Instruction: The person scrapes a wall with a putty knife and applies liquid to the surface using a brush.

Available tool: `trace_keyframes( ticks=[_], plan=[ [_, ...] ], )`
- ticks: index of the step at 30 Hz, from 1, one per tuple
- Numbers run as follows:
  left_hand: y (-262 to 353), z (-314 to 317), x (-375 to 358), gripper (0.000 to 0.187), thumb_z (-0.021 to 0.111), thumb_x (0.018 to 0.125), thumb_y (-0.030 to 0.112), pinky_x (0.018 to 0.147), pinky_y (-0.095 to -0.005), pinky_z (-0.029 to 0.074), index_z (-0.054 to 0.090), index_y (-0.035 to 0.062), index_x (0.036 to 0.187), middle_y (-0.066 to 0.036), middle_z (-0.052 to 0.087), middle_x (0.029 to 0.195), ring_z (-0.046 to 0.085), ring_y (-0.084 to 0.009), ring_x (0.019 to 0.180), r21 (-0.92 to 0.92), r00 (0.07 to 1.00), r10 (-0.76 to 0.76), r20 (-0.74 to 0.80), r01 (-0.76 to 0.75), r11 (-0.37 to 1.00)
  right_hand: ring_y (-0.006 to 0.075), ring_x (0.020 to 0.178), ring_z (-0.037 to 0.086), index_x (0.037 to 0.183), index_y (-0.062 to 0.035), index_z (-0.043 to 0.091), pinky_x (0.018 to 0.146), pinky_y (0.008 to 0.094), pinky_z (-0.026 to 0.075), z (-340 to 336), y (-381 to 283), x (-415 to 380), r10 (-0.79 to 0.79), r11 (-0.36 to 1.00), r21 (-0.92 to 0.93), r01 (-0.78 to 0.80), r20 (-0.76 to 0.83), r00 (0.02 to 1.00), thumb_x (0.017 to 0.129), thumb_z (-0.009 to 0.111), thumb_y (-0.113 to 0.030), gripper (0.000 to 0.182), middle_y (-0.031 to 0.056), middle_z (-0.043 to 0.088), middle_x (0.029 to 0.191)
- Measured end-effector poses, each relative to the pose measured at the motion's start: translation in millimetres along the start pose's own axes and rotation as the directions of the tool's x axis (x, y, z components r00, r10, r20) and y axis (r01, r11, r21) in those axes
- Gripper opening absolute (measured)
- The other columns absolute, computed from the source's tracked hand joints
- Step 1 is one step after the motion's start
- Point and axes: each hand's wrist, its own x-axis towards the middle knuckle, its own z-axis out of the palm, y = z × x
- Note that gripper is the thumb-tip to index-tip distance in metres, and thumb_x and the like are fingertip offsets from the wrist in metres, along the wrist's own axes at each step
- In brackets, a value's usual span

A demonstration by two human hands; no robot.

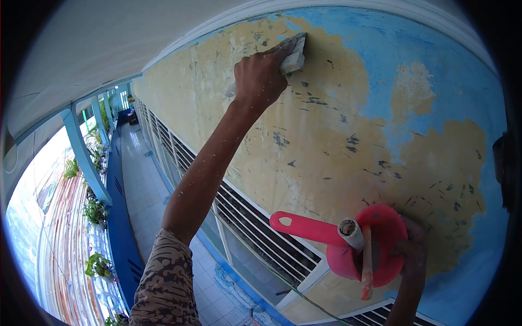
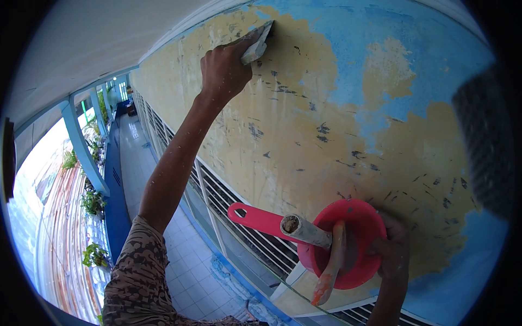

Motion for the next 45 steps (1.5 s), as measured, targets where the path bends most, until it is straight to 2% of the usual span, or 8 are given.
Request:
trace_keyframes(
  ticks=[5, 7, 13, 15, 26, 30, 34, 45],
  plan=[
    [1, -3, 2, 0.055, 0.065, 0.068, 0.006, 0.065, -0.0449, 0.054, 0.070, 0.0244, 0.120, -0.012, 0.072, 0.086, 0.068, -0.0343, 0.072, -0.004, 1.000, -0.011, -0.018, 0.011, 1.000, 0.0182, 0.081, 0.069, 0.113, 0.0086, 0.065, 0.071, 0.0270, 0.056, 5, -4, 0, -0.018, 1.000, -0.022, 0.019, 0.016, 1.000, 0.056, 0.052, 0.002, 0.059, 0.0126, 0.070, 0.096],
    [11, -12, 4, 0.064, 0.064, 0.067, 0.004, 0.076, -0.0450, 0.055, 0.067, 0.0259, 0.127, -0.011, 0.072, 0.109, 0.069, -0.0364, 0.085, -0.024, 0.985, -0.129, 0.115, 0.132, 0.991, 0.0182, 0.081, 0.069, 0.113, 0.0086, 0.065, 0.071, 0.0270, 0.056, 4, -3, 0, -0.014, 1.000, -0.016, 0.014, 0.021, 1.000, 0.056, 0.052, 0.003, 0.059, 0.0126, 0.070, 0.096],
    [11, 25, -7, 0.062, 0.067, 0.069, 0.007, 0.071, -0.0450, 0.056, 0.066, 0.0267, 0.128, -0.012, 0.073, 0.095, 0.071, -0.0345, 0.079, 0.012, 0.982, -0.014, -0.187, 0.017, 1.000, 0.0192, 0.083, 0.069, 0.114, 0.0089, 0.065, 0.074, 0.0276, 0.056, -2, 3, -2, -0.032, 0.999, 0.033, 0.032, 0.008, 0.999, 0.055, 0.052, 0.004, 0.061, 0.0129, 0.070, 0.097],
    [10, 10, 15, 0.064, 0.065, 0.070, 0.006, 0.073, -0.0465, 0.056, 0.065, 0.0293, 0.129, -0.014, 0.072, 0.089, 0.070, -0.0350, 0.080, 0.028, 0.983, -0.179, -0.028, 0.180, 0.983, 0.0194, 0.084, 0.069, 0.114, 0.0090, 0.065, 0.075, 0.0278, 0.056, -3, 3, -3, -0.028, 0.999, 0.046, 0.028, 0.000, 1.000, 0.054, 0.053, 0.004, 0.062, 0.0131, 0.070, 0.097],
    [-8, -4, 15, 0.056, 0.065, 0.071, 0.009, 0.076, -0.0463, 0.056, 0.068, 0.0266, 0.124, -0.013, 0.073, 0.092, 0.069, -0.0366, 0.083, 0.041, 0.966, -0.242, 0.087, 0.239, 0.970, 0.0188, 0.085, 0.069, 0.115, 0.0086, 0.065, 0.076, 0.0275, 0.055, 3, 0, 0, -0.044, 0.998, -0.038, 0.044, 0.009, 0.999, 0.054, 0.054, 0.003, 0.062, 0.0124, 0.071, 0.098],
    [-8, 10, -14, 0.056, 0.063, 0.072, 0.009, 0.074, -0.0465, 0.055, 0.068, 0.0252, 0.125, -0.018, 0.072, 0.089, 0.069, -0.0380, 0.081, -0.009, 0.996, -0.075, -0.054, 0.075, 0.997, 0.0179, 0.085, 0.069, 0.115, 0.0082, 0.066, 0.075, 0.0276, 0.056, -2, 6, 1, -0.056, 0.998, 0.001, 0.056, 0.034, 0.998, 0.054, 0.054, 0.002, 0.062, 0.0116, 0.071, 0.098],
    [-13, -2, 6, 0.060, 0.062, 0.071, 0.006, 0.075, -0.0462, 0.055, 0.067, 0.0273, 0.126, -0.018, 0.072, 0.090, 0.069, -0.0378, 0.081, 0.060, 0.961, -0.250, 0.121, 0.244, 0.968, 0.0169, 0.083, 0.068, 0.115, 0.0081, 0.066, 0.074, 0.0269, 0.055, 1, 1, 0, -0.025, 0.999, -0.026, 0.026, 0.021, 0.999, 0.054, 0.054, 0.002, 0.062, 0.0110, 0.071, 0.097],
    [-10, -6, -11, 0.060, 0.060, 0.071, 0.004, 0.076, -0.0470, 0.055, 0.067, 0.0261, 0.126, -0.017, 0.072, 0.092, 0.068, -0.0389, 0.084, 0.013, 0.976, -0.173, 0.132, 0.173, 0.985, 0.0151, 0.080, 0.067, 0.115, 0.0079, 0.066, 0.071, 0.0249, 0.054, 1, 3, 2, -0.050, 0.999, 0.011, 0.049, 0.028, 0.998, 0.056, 0.052, 0.002, 0.061, 0.0100, 0.070, 0.096]
  ],
)
